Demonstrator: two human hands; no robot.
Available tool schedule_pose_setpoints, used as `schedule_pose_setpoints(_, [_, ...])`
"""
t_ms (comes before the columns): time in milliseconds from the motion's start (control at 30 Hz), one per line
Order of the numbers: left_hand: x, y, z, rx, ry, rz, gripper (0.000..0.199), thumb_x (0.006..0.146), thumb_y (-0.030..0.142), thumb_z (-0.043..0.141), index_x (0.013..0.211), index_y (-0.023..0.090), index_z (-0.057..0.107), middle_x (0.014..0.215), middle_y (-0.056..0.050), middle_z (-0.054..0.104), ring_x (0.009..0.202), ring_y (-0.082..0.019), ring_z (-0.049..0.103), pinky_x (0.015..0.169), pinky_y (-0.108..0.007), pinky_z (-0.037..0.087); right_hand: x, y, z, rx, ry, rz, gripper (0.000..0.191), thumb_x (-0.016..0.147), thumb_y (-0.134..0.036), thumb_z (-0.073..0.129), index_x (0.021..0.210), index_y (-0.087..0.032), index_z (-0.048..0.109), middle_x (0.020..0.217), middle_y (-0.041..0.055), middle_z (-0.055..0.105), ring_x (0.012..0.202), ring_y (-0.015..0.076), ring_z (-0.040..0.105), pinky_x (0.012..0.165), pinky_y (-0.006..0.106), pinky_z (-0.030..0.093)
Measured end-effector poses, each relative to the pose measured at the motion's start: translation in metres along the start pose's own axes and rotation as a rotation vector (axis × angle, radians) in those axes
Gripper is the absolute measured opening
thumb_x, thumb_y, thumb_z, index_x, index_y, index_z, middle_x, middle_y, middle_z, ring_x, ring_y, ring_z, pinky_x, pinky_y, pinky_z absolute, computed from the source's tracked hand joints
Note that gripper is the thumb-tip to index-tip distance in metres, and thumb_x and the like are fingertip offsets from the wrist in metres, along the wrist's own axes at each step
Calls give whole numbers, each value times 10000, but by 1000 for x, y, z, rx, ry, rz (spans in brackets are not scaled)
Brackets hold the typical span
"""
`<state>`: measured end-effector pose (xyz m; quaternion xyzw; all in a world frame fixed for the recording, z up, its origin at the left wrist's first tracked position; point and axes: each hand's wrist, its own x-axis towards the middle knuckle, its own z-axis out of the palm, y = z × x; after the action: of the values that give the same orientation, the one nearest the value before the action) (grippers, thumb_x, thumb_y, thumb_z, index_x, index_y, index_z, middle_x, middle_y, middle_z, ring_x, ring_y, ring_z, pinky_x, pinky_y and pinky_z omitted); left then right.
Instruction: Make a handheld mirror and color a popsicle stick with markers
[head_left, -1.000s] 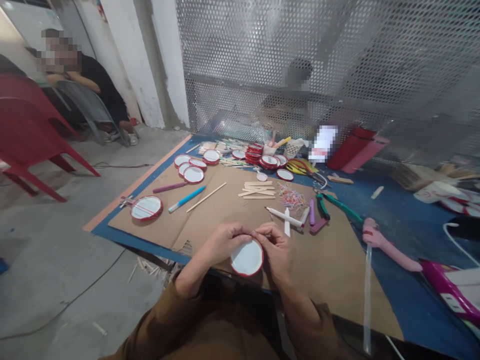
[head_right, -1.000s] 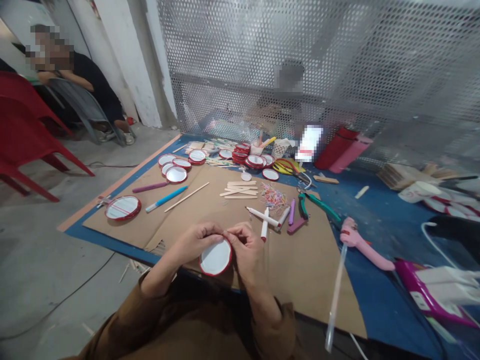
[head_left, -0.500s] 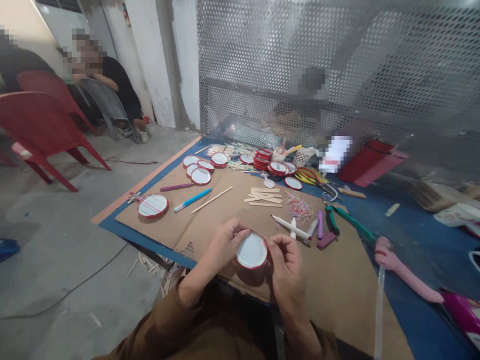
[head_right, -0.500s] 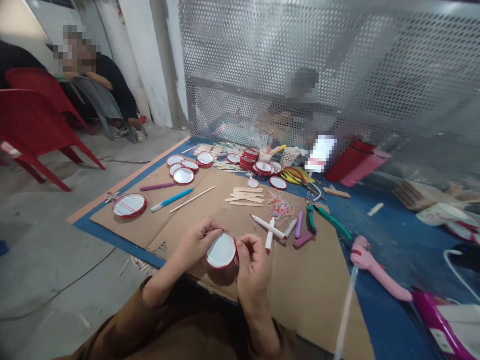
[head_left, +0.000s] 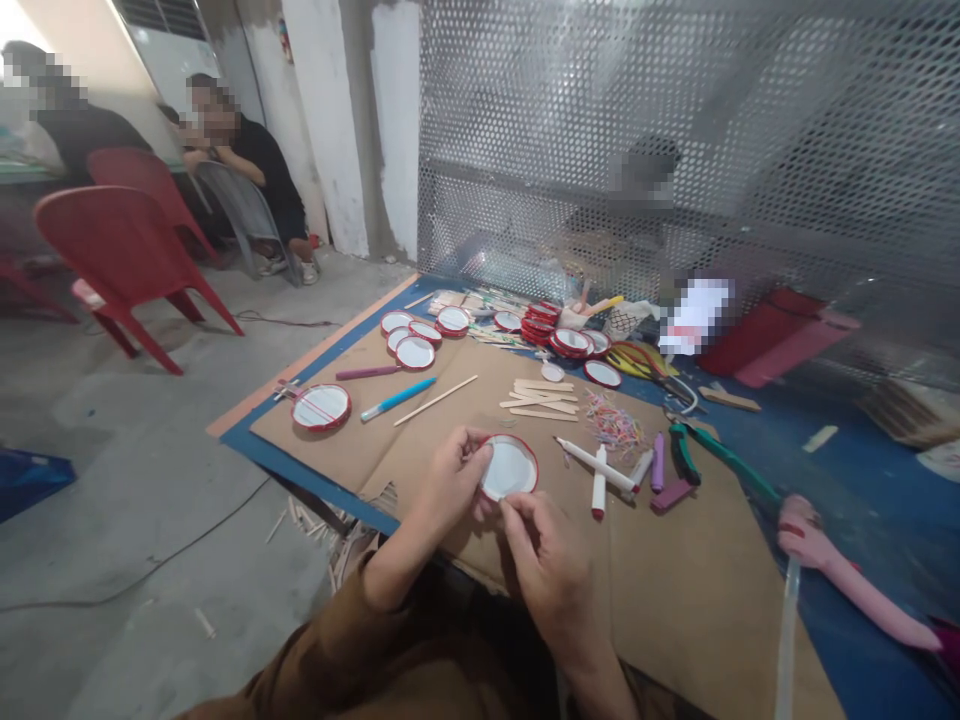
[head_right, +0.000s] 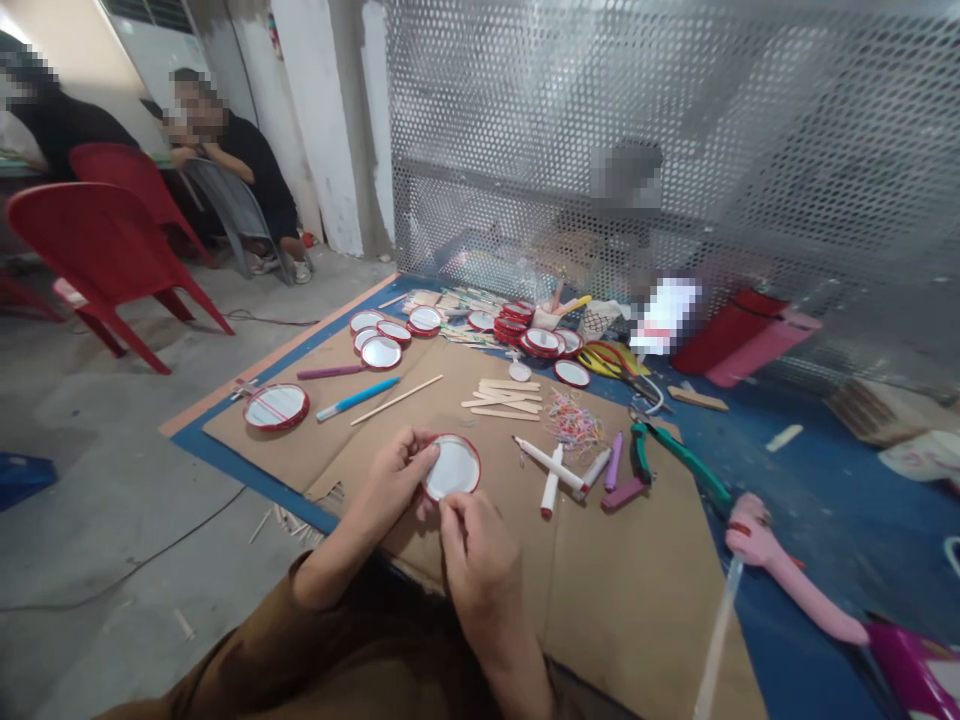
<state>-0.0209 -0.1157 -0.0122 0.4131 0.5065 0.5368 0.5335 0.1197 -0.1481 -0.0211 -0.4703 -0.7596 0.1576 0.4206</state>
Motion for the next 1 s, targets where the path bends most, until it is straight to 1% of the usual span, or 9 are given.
schedule_pose_setpoints(100, [-1,2,-4,-122,-192,-24,458,777,395,645,1154,151,554,836,-18,673,527,-123,630,486,-251,542,1,2,-2,30,36,152,206,939,-336,510,843,-218,648,724,23,686,635,164,642,588,249,481])
schedule_pose_setpoints(167, [-1,1,-6,-133,-246,-39,539,776,375,650,1250,148,532,882,-33,693,585,-137,662,549,-270,580,0,2,-4,43,59,200,218,932,-370,518,858,-215,653,743,33,703,640,173,650,584,259,489])
schedule_pose_setpoints(300, [1,-2,-5,-58,-157,-42,443,799,305,603,1218,161,592,1004,-52,714,652,-146,666,569,-252,574,-2,0,-4,-2,51,136,225,939,-368,510,859,-220,659,747,33,713,624,168,650,583,260,488])
schedule_pose_setpoints(400, [0,-2,-1,35,-60,-6,348,829,270,555,1147,159,638,998,-51,726,686,-161,668,571,-246,557,-4,0,-2,-75,27,34,220,953,-326,493,874,-224,670,754,33,720,611,157,645,579,255,475])
schedule_pose_setpoints(533, [-4,-1,2,196,-2,115,272,834,204,529,1060,172,677,944,-43,739,799,-179,669,723,-265,548,-4,1,1,-109,15,-78,231,955,-308,485,877,-229,688,780,48,741,672,175,678,622,264,483])
schedule_pose_setpoints(633, [-6,-2,3,233,8,152,287,846,209,507,1076,173,673,951,-43,733,793,-172,658,710,-251,532,-5,3,4,-110,32,-7,239,952,-325,493,873,-219,691,757,50,739,616,169,664,579,260,467])
schedule_pose_setpoints(800, [-7,-2,2,187,-8,81,336,867,245,483,1148,153,644,924,-44,720,694,-151,635,612,-233,516,-7,4,4,-36,35,118,235,921,-371,537,845,-224,704,745,42,747,581,171,663,553,261,464])
schedule_pose_setpoints(933, [-5,-3,1,146,23,82,338,859,247,511,1155,148,638,1003,-62,727,817,-177,664,674,-243,536,-8,2,5,53,18,194,219,879,-384,578,834,-230,727,769,50,756,668,204,701,633,292,509])
schedule_pose_setpoints(1000, [-4,-5,0,116,42,100,329,854,243,528,1148,147,638,1041,-70,726,885,-190,669,744,-259,545,-8,0,7,186,20,322,236,855,-424,604,841,-224,729,765,55,756,660,205,706,626,297,528])
